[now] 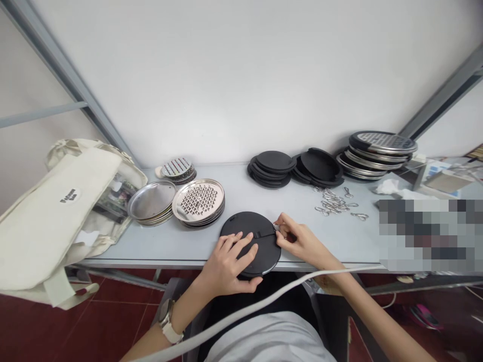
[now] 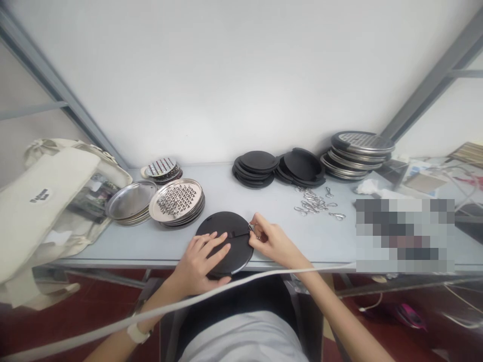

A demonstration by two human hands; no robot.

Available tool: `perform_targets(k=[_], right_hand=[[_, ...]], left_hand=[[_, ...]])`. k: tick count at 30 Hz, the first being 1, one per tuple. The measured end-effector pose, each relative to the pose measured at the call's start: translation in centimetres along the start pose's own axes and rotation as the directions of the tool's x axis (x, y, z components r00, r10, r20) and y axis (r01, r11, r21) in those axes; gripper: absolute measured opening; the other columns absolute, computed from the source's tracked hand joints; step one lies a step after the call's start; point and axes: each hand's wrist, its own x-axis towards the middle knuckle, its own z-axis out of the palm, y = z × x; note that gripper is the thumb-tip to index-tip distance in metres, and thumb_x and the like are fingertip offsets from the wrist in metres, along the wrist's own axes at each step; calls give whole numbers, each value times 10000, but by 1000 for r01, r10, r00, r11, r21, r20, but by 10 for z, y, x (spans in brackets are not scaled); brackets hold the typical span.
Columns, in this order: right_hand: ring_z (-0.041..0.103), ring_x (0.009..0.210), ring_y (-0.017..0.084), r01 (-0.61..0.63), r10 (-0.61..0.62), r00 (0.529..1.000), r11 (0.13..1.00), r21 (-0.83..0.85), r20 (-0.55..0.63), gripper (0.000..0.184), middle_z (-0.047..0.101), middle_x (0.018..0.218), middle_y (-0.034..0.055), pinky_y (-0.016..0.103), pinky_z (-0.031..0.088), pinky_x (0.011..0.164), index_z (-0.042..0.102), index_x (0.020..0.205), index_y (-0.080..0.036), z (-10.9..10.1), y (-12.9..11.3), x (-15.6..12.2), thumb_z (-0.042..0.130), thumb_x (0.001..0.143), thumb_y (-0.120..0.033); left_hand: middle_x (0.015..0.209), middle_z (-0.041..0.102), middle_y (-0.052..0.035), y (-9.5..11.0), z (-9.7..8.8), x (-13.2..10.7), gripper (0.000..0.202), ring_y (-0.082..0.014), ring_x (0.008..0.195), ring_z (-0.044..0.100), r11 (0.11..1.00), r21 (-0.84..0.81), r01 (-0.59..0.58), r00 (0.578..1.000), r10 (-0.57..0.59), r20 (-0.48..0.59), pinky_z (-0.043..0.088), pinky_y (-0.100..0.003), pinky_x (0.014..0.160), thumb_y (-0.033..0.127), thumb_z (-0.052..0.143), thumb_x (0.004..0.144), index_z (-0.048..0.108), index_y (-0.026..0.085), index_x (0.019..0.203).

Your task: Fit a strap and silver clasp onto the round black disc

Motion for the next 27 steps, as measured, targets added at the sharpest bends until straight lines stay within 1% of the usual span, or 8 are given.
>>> perform_targets(k=[4,11,16,23,27], right_hand=[[341,533,100,-2,2,1000,1000,10,6,48,354,582,-88,211,337,553,413,865,-226,0,0,0,448,834,-233],[302,528,103,-19,19,1000,1000,18,12,49,300,585,-89,214,308,543,397,864,-231,0,-2,0,439,842,-244],[292,538,101,-18,18,1000,999,26,22,48,299,597,-86,217,304,553,384,863,-230,0,-1,-1,431,854,-237],[268,552,100,-3,2,999,999,36,32,109,281,603,-84,212,287,544,342,813,-232,-1,2,0,443,854,-240],[269,552,100,-7,7,1000,1000,29,31,106,285,604,-84,214,285,546,341,815,-232,0,2,0,438,856,-236]], left_hand=[[1285,555,-126,0,0,0,502,-311,1153,506,1000,-9,-2,1000,2,-1,397,-437,920,473,561,775,596,162,1168],[1292,550,-124,0,0,1,499,-313,1151,506,1000,-10,0,1000,0,-6,396,-439,920,470,559,774,596,161,1165],[1282,557,-129,0,-1,1,495,-310,1150,505,1000,-9,-3,1000,3,-9,396,-434,921,466,566,773,599,157,1158],[1285,554,-127,1,-2,2,498,-315,1151,499,1000,-20,2,1000,-2,-8,393,-437,918,472,564,777,597,150,1156],[1284,556,-125,1,-1,1,498,-312,1148,500,1000,-19,0,1000,0,-15,392,-434,918,471,561,778,598,151,1158]])
